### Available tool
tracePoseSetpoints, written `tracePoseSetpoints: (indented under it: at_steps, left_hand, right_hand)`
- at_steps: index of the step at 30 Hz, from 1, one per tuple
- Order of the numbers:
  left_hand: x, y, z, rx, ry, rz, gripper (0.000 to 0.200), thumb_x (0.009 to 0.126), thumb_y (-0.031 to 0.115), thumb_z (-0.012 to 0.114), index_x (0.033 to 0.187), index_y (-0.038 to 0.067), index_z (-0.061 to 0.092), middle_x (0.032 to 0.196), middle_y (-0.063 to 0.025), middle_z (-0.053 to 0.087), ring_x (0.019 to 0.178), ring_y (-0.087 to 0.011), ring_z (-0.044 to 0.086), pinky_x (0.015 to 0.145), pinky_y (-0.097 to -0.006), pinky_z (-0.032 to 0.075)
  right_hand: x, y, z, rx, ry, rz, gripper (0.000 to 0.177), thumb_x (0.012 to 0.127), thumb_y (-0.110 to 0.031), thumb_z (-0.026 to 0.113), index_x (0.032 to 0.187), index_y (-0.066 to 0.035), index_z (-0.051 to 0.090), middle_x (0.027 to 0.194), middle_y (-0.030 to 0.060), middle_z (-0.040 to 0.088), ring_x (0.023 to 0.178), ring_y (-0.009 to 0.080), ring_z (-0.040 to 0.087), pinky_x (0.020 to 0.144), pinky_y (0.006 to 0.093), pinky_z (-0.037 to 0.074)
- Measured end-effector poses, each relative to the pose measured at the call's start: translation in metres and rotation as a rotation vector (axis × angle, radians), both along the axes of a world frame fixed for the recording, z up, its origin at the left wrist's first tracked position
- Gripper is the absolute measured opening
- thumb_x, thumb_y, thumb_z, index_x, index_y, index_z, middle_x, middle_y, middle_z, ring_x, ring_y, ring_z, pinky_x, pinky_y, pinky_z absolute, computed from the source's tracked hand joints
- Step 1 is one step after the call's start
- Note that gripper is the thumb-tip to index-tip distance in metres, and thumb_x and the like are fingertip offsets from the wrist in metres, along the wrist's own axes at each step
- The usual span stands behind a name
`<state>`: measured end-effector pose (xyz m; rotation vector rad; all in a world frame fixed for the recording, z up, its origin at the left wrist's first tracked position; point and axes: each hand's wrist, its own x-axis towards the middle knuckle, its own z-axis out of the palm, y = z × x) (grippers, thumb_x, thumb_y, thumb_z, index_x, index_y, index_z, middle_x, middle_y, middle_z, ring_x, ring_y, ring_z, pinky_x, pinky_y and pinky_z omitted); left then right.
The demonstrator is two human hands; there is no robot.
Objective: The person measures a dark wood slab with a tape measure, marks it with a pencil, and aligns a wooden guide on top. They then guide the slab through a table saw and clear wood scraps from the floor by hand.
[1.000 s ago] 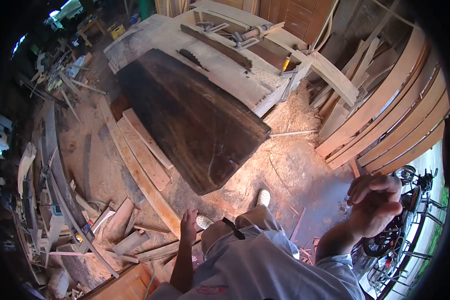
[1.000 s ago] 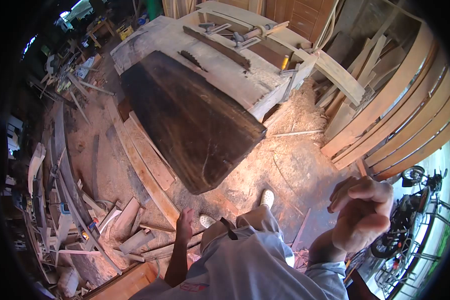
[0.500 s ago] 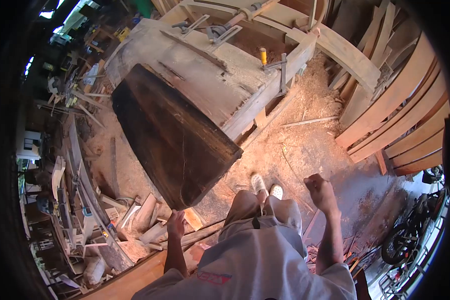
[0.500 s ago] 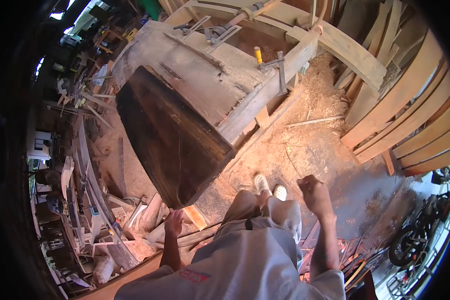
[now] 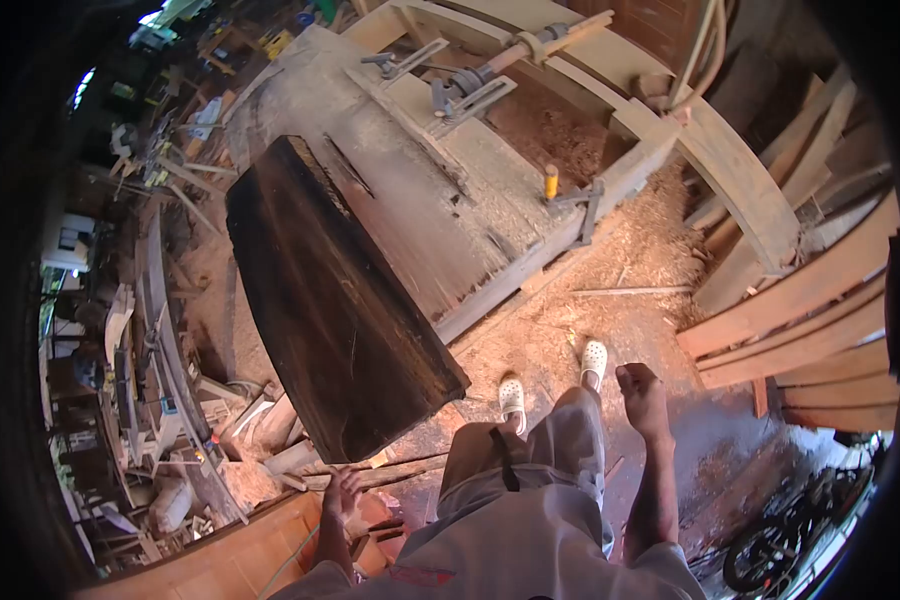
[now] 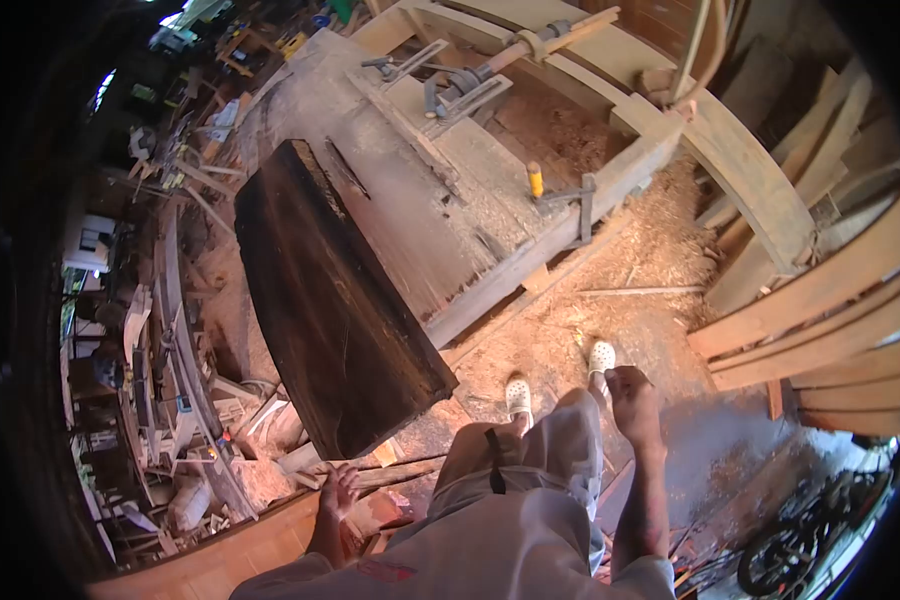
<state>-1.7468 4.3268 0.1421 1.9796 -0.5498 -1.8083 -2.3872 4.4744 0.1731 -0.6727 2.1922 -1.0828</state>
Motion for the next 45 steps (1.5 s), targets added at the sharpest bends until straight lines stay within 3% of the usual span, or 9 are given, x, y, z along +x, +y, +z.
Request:
tracePoseSetpoints:
  at_steps: [7, 11, 17, 21, 28, 30, 35, 42, 45]
  left_hand:
    - [-0.146, 0.124, 0.012, 0.322, -0.532, -0.281, 0.061, 0.084, 0.056, 0.064, 0.124, 0.010, 0.054, 0.120, -0.0060, 0.057, 0.109, -0.0212, 0.052, 0.081, -0.0321, 0.044]
    - [-0.279, 0.065, -0.008, 0.119, -0.523, -0.439, 0.063, 0.084, 0.055, 0.065, 0.126, 0.010, 0.051, 0.123, -0.0066, 0.054, 0.111, -0.0223, 0.049, 0.083, -0.0339, 0.043]
    - [-0.363, 0.014, 0.005, -0.008, -0.541, -0.485, 0.065, 0.084, 0.054, 0.065, 0.129, 0.010, 0.048, 0.127, -0.0076, 0.050, 0.115, -0.0240, 0.045, 0.087, -0.0366, 0.040]
    - [-0.396, 0.028, 0.013, -0.021, -0.568, -0.444, 0.066, 0.085, 0.053, 0.065, 0.131, 0.010, 0.045, 0.130, -0.0083, 0.047, 0.118, -0.0251, 0.043, 0.089, -0.0385, 0.039]
    - [-0.426, 0.036, 0.010, 0.038, -0.585, -0.415, 0.069, 0.085, 0.051, 0.065, 0.134, 0.010, 0.041, 0.134, -0.0094, 0.043, 0.122, -0.0271, 0.038, 0.093, -0.0416, 0.036]
    - [-0.430, 0.038, 0.008, 0.040, -0.583, -0.402, 0.070, 0.085, 0.051, 0.065, 0.135, 0.010, 0.040, 0.135, -0.0097, 0.042, 0.123, -0.0277, 0.037, 0.094, -0.0426, 0.035]
    - [-0.434, 0.038, 0.001, 0.022, -0.581, -0.395, 0.072, 0.085, 0.050, 0.066, 0.138, 0.009, 0.037, 0.139, -0.0105, 0.038, 0.126, -0.0291, 0.034, 0.097, -0.0448, 0.033]
    - [-0.433, 0.051, -0.012, -0.058, -0.529, -0.407, 0.076, 0.086, 0.048, 0.066, 0.141, 0.009, 0.033, 0.143, -0.0116, 0.034, 0.131, -0.0311, 0.029, 0.101, -0.0480, 0.031]
    - [-0.427, 0.060, -0.015, -0.122, -0.488, -0.392, 0.078, 0.086, 0.048, 0.066, 0.143, 0.009, 0.031, 0.145, -0.0121, 0.032, 0.133, -0.0319, 0.027, 0.103, -0.0494, 0.030]
  right_hand:
    - [-0.141, -0.054, -0.209, -0.062, -0.774, -0.497, 0.019, 0.092, -0.027, 0.056, 0.091, -0.009, 0.059, 0.068, -0.0013, 0.049, 0.058, 0.0090, 0.050, 0.049, 0.0243, 0.039]
    - [-0.200, -0.114, -0.269, -0.028, -0.642, -0.655, 0.033, 0.092, -0.030, 0.060, 0.114, -0.006, 0.058, 0.081, 0.0020, 0.056, 0.062, 0.0119, 0.054, 0.048, 0.0262, 0.042]
    - [-0.293, -0.229, -0.299, -0.445, -0.863, -0.840, 0.048, 0.090, -0.042, 0.059, 0.126, -0.012, 0.050, 0.091, 0.0055, 0.061, 0.078, 0.0200, 0.062, 0.068, 0.0342, 0.050]
    - [-0.365, -0.253, -0.405, -0.503, -0.954, -0.690, 0.044, 0.100, -0.032, 0.039, 0.139, -0.012, 0.040, 0.122, 0.0097, 0.060, 0.119, 0.0226, 0.053, 0.089, 0.0366, 0.048]
    - [-0.403, -0.266, -0.485, -0.444, -0.918, -0.782, 0.037, 0.093, -0.036, 0.054, 0.118, -0.011, 0.061, 0.101, 0.0051, 0.066, 0.092, 0.0228, 0.063, 0.078, 0.0360, 0.051]
    - [-0.412, -0.251, -0.488, -0.134, -0.116, -0.289, 0.041, 0.091, -0.039, 0.056, 0.119, -0.010, 0.059, 0.106, 0.0064, 0.065, 0.093, 0.0245, 0.063, 0.077, 0.0377, 0.052]
    - [-0.391, -0.264, -0.464, -0.748, -0.902, -0.577, 0.047, 0.094, -0.040, 0.052, 0.130, -0.009, 0.050, 0.114, 0.0063, 0.062, 0.097, 0.0250, 0.062, 0.083, 0.0384, 0.052]
    - [-0.389, -0.227, -0.392, -0.121, -0.920, -0.444, 0.030, 0.092, -0.051, 0.054, 0.100, -0.022, 0.054, 0.071, -0.0008, 0.051, 0.063, 0.0096, 0.046, 0.050, 0.0238, 0.038]
    - [-0.331, -0.167, -0.480, -0.020, -0.610, -0.498, 0.035, 0.097, -0.046, 0.047, 0.093, -0.012, 0.054, 0.069, 0.0024, 0.050, 0.056, 0.0121, 0.045, 0.045, 0.0273, 0.038]
